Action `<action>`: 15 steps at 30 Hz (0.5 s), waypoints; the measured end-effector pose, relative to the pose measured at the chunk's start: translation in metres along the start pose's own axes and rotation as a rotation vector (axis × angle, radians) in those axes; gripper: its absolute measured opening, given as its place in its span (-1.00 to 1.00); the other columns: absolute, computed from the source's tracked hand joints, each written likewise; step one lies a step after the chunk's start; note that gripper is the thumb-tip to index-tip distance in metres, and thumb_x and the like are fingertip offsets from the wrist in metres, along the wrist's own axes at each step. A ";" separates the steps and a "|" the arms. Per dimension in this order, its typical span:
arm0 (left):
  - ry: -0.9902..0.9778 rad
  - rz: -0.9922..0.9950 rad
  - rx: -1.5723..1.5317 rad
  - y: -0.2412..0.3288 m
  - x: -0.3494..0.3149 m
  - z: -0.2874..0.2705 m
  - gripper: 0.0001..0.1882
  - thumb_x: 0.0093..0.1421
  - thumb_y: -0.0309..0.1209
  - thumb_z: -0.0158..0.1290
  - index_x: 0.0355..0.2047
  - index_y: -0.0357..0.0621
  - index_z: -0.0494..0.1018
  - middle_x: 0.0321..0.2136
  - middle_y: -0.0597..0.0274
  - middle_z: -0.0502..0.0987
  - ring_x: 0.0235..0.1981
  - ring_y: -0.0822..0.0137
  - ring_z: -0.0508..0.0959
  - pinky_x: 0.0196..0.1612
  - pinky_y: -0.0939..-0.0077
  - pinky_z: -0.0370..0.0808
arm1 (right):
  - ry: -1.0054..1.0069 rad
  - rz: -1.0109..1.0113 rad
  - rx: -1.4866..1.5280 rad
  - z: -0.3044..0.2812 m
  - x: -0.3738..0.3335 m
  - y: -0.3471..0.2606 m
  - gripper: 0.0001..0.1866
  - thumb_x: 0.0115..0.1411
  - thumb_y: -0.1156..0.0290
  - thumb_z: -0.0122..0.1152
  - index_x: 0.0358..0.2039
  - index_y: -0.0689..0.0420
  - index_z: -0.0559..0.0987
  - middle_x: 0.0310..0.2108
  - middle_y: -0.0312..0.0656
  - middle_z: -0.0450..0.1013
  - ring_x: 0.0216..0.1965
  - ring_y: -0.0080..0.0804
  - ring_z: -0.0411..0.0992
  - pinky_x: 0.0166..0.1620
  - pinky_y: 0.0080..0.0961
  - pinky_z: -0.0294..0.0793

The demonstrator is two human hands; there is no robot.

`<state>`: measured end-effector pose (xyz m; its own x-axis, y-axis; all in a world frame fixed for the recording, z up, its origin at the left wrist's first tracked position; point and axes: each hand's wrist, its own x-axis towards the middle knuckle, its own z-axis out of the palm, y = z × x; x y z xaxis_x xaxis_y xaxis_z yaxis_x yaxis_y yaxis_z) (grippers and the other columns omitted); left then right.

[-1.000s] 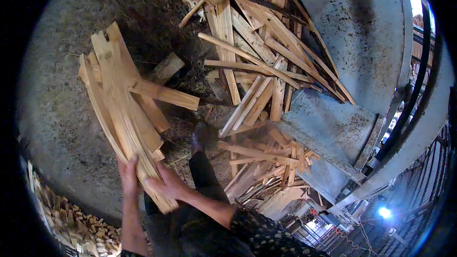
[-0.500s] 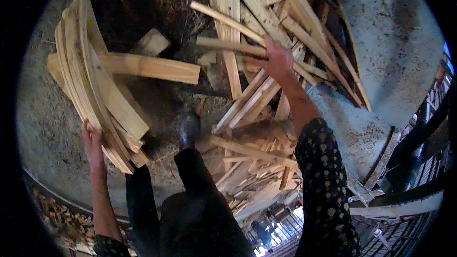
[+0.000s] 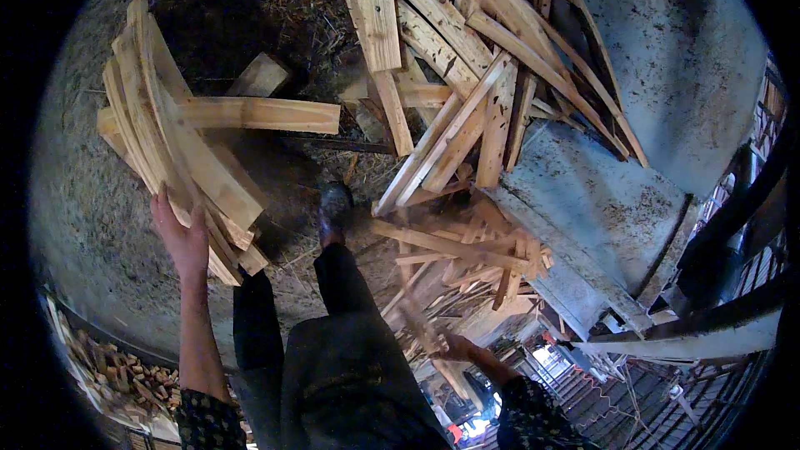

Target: The person sorts through a large pile of wooden planks and scraps on the floor, picking up pieces by hand and stacking them into neat piles. The person then carries the stacked wood to a large storage rack and places it on top of other wood.

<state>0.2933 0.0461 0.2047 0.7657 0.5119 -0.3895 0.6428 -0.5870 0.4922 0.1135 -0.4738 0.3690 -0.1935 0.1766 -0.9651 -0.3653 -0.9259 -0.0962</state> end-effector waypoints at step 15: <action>-0.587 -0.150 -0.749 0.070 -0.068 0.066 -0.59 0.04 -0.57 -0.09 -0.05 -0.31 0.20 -0.11 0.12 0.32 -0.08 0.37 0.31 -0.02 0.53 0.22 | 0.979 -0.338 1.132 -0.213 0.173 -0.153 -0.58 -0.04 0.13 0.10 -0.31 0.23 0.39 -0.41 -0.19 0.33 -0.34 -0.39 0.28 -0.29 -0.39 0.26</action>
<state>0.2876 -0.0710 0.2142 0.6970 0.0339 -0.7163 0.7091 0.1156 0.6955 0.3294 -0.3728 0.1651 0.5293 -0.3822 -0.7574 -0.8351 -0.0775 -0.5446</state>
